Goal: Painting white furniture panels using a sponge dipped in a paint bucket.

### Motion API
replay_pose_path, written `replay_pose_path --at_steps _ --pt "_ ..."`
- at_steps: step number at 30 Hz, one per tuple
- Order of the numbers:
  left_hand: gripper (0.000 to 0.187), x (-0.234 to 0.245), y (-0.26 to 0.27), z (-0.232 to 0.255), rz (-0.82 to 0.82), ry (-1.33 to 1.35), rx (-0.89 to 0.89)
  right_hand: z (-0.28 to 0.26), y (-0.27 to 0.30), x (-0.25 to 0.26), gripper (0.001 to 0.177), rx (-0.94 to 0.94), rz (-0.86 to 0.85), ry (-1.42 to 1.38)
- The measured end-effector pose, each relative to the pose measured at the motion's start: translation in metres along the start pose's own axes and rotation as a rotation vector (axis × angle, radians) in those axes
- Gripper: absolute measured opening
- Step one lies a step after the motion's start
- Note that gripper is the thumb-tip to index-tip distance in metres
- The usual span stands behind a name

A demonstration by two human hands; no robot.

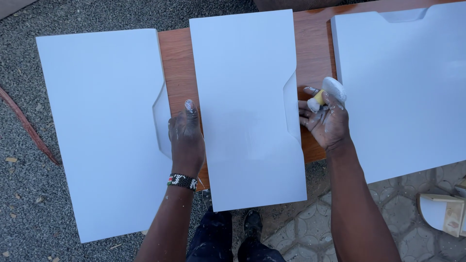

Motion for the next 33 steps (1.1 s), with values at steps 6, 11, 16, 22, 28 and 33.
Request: replay_pose_path --at_steps 6,11,16,22,28,33 --pt "0.078 -0.031 0.056 0.05 0.019 0.028 -0.229 -0.004 -0.012 0.004 0.05 -0.011 0.169 0.281" --pt "0.074 -0.066 0.1 0.052 -0.014 0.088 -0.257 -0.018 -0.005 -0.004 0.046 0.001 0.191 0.433" --pt "0.058 -0.122 0.148 0.04 -0.016 0.198 -0.156 -0.066 0.029 -0.01 0.052 -0.062 0.287 0.75" --pt "0.031 -0.196 0.183 0.009 -0.006 0.256 -0.004 -0.05 0.043 0.051 0.077 -0.072 0.014 0.563" --pt "0.012 -0.196 0.189 0.002 0.229 0.313 -0.041 -0.001 0.056 0.066 0.093 -0.041 -0.145 0.625" --pt "0.05 -0.106 0.19 -0.017 0.657 0.265 0.002 0.038 0.07 0.02 0.104 -0.093 -0.261 0.456"
Point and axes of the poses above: each hand's wrist, its own y-axis away from the middle knuckle, its own x-axis out of the back of the hand, z = x × y, the point moved 3 cm from there along -y, towards the middle knuckle, and after that the axes turned 11 degrees about y, right-handed, at the moved point
